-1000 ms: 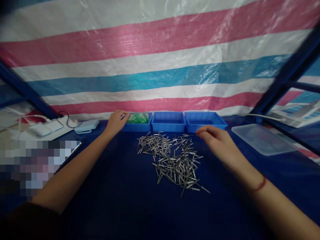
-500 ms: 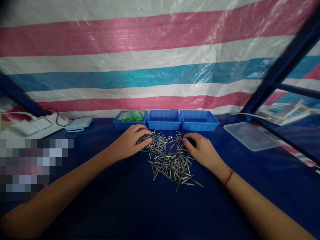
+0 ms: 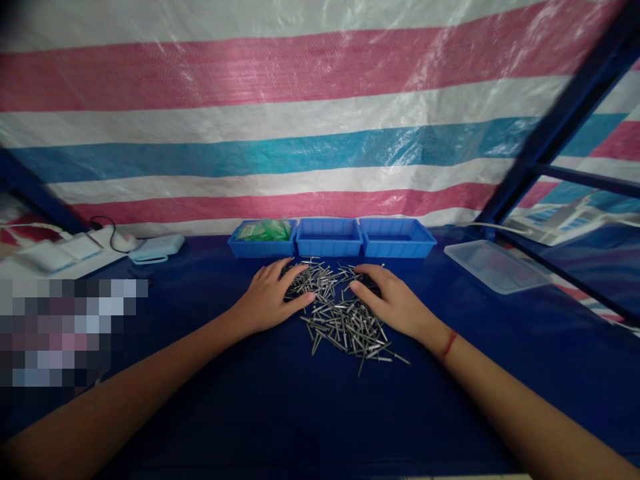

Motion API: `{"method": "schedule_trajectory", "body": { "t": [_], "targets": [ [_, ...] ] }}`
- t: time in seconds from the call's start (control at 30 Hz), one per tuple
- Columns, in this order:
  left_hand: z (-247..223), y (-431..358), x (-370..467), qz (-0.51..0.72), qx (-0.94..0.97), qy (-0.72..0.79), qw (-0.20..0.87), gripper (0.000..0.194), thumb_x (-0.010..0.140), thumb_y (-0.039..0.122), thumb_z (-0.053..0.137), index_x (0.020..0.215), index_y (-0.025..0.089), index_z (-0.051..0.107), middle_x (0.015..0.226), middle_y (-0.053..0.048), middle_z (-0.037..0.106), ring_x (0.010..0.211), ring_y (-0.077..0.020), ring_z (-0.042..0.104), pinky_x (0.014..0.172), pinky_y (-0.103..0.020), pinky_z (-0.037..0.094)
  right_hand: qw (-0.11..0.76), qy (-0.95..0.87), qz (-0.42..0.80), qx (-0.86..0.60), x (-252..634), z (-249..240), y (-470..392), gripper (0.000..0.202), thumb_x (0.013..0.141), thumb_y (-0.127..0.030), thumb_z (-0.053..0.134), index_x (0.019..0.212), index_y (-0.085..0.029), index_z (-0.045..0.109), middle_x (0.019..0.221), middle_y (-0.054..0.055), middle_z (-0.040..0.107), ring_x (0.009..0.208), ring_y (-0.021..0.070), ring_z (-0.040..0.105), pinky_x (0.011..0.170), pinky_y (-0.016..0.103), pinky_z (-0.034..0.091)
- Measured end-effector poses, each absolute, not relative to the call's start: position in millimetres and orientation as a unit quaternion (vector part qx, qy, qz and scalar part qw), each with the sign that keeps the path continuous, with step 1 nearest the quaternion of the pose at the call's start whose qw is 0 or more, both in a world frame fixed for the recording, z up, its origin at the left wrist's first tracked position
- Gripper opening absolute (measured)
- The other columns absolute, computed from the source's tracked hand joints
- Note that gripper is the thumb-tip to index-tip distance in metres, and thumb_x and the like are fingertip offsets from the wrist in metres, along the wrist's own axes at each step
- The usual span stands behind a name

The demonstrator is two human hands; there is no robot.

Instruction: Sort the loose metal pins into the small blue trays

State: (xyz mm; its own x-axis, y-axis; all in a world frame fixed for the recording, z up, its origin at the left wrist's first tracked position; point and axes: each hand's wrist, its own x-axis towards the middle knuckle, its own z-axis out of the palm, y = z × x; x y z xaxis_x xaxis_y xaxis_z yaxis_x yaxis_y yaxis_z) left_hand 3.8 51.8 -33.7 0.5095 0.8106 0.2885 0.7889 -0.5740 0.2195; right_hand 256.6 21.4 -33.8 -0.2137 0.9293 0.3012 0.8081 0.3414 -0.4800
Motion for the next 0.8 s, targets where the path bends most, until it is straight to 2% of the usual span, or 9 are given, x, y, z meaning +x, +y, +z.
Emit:
{"method": "schedule_trajectory", "body": {
  "t": [0.13, 0.27, 0.33, 0.4, 0.5, 0.57, 0.7, 0.8],
  "targets": [
    [-34.9, 52.8, 1.8, 0.193, 0.887, 0.416, 0.056, 0.063, 0.083, 0.064, 0.041, 0.131, 0.023, 0.044, 0.134, -0.014, 0.044, 0.125, -0.031, 0.039, 0.103, -0.048, 0.03, 0.274, -0.795, 0.159, -0.518, 265.5, -29.5, 2.2, 0.051, 0.086, -0.048, 0.046, 0.13, -0.023, 0.043, 0.129, 0.012, 0.054, 0.115, 0.0276, 0.054, 0.098, 0.046, 0.044],
    [-30.9, 50.5, 2.1, 0.183, 0.9, 0.383, 0.1, 0.071, 0.078, 0.067, 0.046, 0.135, 0.024, 0.04, 0.138, -0.014, 0.04, 0.128, -0.0323, 0.036, 0.105, -0.049, 0.029, 0.187, -0.87, 0.131, -0.436, 279.0, -34.1, -18.9, 0.092, 0.068, -0.053, 0.068, 0.143, -0.026, 0.023, 0.15, 0.012, 0.025, 0.135, 0.0356, 0.026, 0.105, 0.054, 0.032],
    [-27.8, 48.8, 3.3, 0.164, 0.906, 0.37, 0.127, 0.08, 0.073, 0.07, 0.049, 0.137, 0.024, 0.037, 0.142, -0.015, 0.035, 0.131, -0.0337, 0.031, 0.106, -0.05, 0.028, 0.154, -0.884, 0.107, -0.428, 279.6, -36.6, -22.8, 0.102, 0.06, -0.057, 0.071, 0.144, -0.029, 0.021, 0.152, 0.011, 0.018, 0.136, 0.0389, 0.018, 0.104, 0.059, 0.029],
    [-25.5, 46.8, 4.5, 0.144, 0.909, 0.359, 0.153, 0.091, 0.067, 0.074, 0.052, 0.14, 0.023, 0.032, 0.146, -0.016, 0.028, 0.134, -0.0355, 0.026, 0.107, -0.052, 0.026, 0.15, -0.887, 0.088, -0.428, 274.5, -37.6, -20.6, 0.104, 0.059, -0.059, 0.071, 0.145, -0.028, 0.021, 0.153, 0.011, 0.015, 0.136, 0.0407, 0.015, 0.103, 0.063, 0.026],
    [-25.7, 44.1, 5.5, 0.146, 0.913, 0.339, 0.174, 0.103, 0.059, 0.077, 0.057, 0.142, 0.023, 0.027, 0.15, -0.016, 0.02, 0.136, -0.0373, 0.02, 0.108, -0.053, 0.024, 0.175, -0.882, 0.083, -0.43, 259.1, -36.3, -10.0, 0.1, 0.063, -0.056, 0.069, 0.145, -0.025, 0.02, 0.153, 0.013, 0.016, 0.137, 0.0394, 0.016, 0.104, 0.062, 0.026],
    [-27.6, 43.4, 5.4, 0.159, 0.915, 0.323, 0.179, 0.106, 0.059, 0.076, 0.059, 0.143, 0.024, 0.023, 0.15, -0.015, 0.02, 0.136, -0.0363, 0.02, 0.109, -0.052, 0.024, 0.195, -0.883, 0.089, -0.417, 246.9, -34.7, -1.7, 0.091, 0.069, -0.052, 0.067, 0.144, -0.023, 0.024, 0.15, 0.014, 0.024, 0.137, 0.0361, 0.02, 0.105, 0.059, 0.028],
    [-30.9, 44.7, 4.8, 0.173, 0.916, 0.317, 0.176, 0.09, 0.072, 0.069, 0.053, 0.143, 0.022, 0.023, 0.146, -0.015, 0.028, 0.134, -0.0325, 0.027, 0.108, -0.048, 0.028, 0.233, -0.897, 0.097, -0.363, 225.8, -32.1, 10.9, 0.053, 0.08, -0.036, 0.059, 0.129, -0.021, 0.046, 0.137, 0.013, 0.045, 0.131, 0.0283, 0.036, 0.104, 0.049, 0.035],
    [-31.7, 46.8, 5.2, 0.189, 0.918, 0.312, 0.153, 0.08, 0.078, 0.063, 0.051, 0.14, 0.018, 0.029, 0.141, -0.017, 0.035, 0.13, -0.0329, 0.034, 0.107, -0.048, 0.029, 0.255, -0.895, 0.089, -0.355, 214.5, -30.5, 18.4, 0.034, 0.083, -0.027, 0.054, 0.117, -0.022, 0.054, 0.128, 0.012, 0.051, 0.122, 0.0263, 0.046, 0.1, 0.048, 0.039]
  ]
}}
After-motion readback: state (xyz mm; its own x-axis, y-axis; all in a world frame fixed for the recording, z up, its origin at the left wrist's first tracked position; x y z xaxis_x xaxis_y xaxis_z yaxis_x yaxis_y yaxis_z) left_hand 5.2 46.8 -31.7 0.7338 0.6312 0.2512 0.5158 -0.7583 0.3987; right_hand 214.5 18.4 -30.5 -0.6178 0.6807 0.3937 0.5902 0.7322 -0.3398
